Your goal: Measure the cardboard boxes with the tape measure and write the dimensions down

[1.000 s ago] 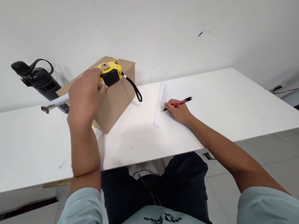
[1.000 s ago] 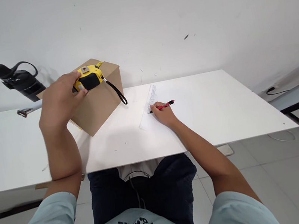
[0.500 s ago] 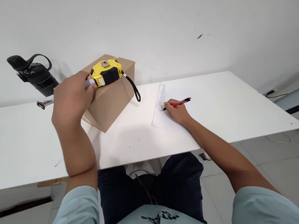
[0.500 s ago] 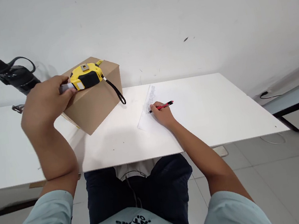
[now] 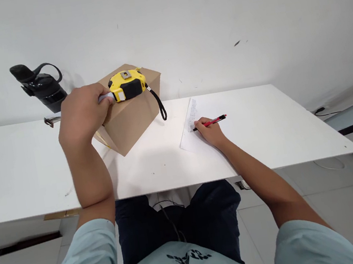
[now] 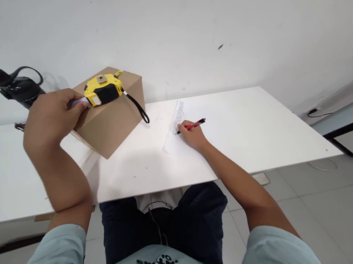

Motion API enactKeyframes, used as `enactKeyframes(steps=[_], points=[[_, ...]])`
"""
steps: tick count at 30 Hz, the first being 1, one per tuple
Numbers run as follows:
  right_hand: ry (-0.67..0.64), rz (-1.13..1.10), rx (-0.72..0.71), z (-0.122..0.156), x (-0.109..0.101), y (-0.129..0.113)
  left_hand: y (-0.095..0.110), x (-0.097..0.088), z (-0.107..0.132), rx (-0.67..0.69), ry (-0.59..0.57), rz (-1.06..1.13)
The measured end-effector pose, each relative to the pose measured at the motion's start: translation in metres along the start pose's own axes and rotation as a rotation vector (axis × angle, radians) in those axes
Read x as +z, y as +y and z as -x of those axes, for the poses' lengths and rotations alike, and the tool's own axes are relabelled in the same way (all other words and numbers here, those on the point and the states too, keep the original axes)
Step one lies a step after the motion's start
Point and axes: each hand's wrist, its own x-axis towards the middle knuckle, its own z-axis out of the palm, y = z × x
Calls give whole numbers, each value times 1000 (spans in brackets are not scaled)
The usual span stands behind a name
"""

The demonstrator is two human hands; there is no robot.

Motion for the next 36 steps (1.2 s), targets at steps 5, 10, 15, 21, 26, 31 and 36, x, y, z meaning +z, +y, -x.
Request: enactKeyframes(steps=[5,10,15,21,26,31,36], points=[[2,4,0,0,-1,0,-5,0,-2,21,16,9],[13,1,-6,0,-1,-1,-6,-1,-4,22,-2,-8],[7,-6,-6,0,-1,-1,-6,-1,-4,19,0,-14],[0,-9,-11,1,-1,-2,-10,0,-7,36,-3,41],[25,2,-20,-1,-2,0,-10,0,-6,37,3,53],[12,16,-28,-1,-2,0,-7,1,-6,28,7,8],[39,24,-35,0,0,0,-5,1,-6,26,4,-9]])
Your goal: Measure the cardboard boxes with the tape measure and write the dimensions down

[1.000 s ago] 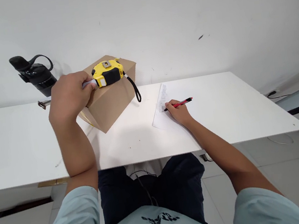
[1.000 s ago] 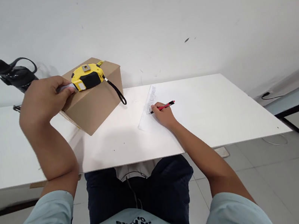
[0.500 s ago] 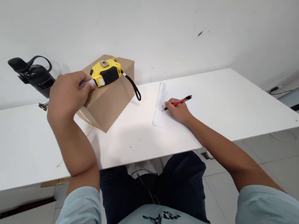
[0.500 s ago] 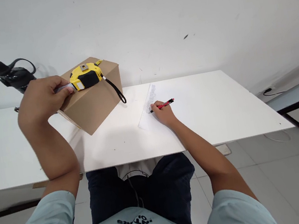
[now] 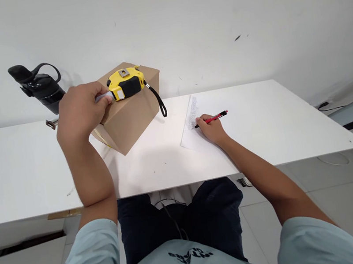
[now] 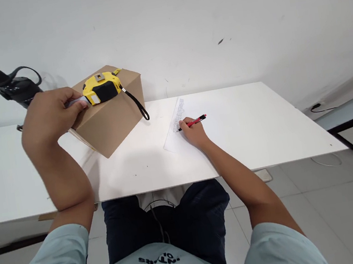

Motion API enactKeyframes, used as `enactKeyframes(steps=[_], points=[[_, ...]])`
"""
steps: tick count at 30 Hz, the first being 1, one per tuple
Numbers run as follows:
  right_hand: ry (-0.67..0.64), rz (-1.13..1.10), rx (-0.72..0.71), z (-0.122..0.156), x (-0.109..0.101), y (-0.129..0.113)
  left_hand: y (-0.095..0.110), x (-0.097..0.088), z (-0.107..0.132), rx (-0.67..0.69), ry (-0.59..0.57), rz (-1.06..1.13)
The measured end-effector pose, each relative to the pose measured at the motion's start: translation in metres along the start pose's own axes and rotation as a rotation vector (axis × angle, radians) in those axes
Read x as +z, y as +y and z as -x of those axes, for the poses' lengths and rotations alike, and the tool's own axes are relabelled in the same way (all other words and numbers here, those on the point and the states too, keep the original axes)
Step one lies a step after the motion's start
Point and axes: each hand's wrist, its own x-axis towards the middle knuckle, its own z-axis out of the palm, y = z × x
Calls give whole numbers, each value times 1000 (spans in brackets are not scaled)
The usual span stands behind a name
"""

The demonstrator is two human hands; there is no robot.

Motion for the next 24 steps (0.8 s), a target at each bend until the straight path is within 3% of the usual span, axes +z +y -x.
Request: enactKeyframes(steps=[24], points=[[22,-12,22,-2,-1,0,1,-1,2,-18,-1,7]])
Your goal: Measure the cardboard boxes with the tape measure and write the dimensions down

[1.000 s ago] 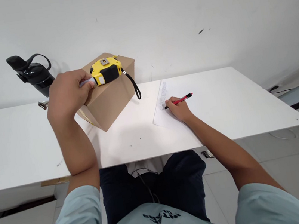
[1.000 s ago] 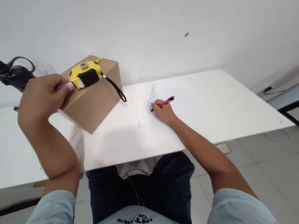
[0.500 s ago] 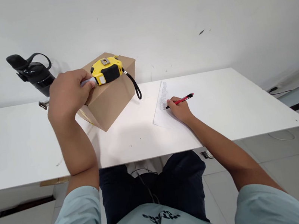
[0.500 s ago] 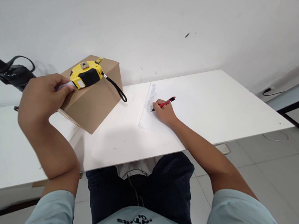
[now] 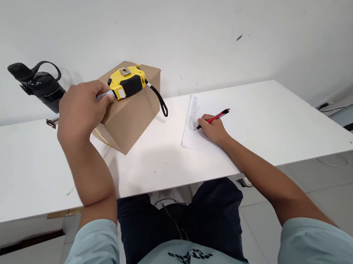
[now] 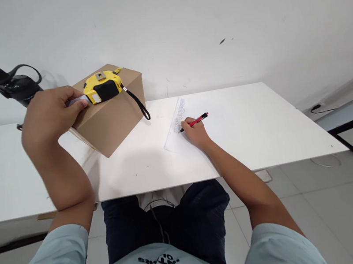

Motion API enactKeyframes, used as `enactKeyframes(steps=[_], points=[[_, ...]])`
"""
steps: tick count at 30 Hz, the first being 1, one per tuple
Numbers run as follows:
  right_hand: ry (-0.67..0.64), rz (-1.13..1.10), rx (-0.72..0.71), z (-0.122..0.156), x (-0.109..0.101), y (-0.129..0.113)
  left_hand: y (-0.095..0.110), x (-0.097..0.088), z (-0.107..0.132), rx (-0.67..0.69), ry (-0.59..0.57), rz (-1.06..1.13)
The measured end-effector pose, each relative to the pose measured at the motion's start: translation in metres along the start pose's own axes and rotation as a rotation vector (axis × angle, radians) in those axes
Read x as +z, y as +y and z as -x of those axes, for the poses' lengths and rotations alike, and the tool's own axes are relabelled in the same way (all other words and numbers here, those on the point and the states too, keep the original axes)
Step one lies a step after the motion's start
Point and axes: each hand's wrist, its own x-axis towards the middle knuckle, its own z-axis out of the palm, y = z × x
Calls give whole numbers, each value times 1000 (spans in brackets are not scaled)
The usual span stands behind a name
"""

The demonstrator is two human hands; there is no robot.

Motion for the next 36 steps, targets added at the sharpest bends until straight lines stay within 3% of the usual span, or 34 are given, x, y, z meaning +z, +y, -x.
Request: enactKeyframes(steps=[8,16,30,36], points=[[40,-4,-5,-1,1,0,-1,0,0,6,-6,-21],[-5,-4,-5,1,1,-2,2,-2,2,1,0,-15],[24,43,-21,1,-1,3,-4,1,5,25,12,199],[111,115,-85,0,0,8,-7,2,3,10,17,228]])
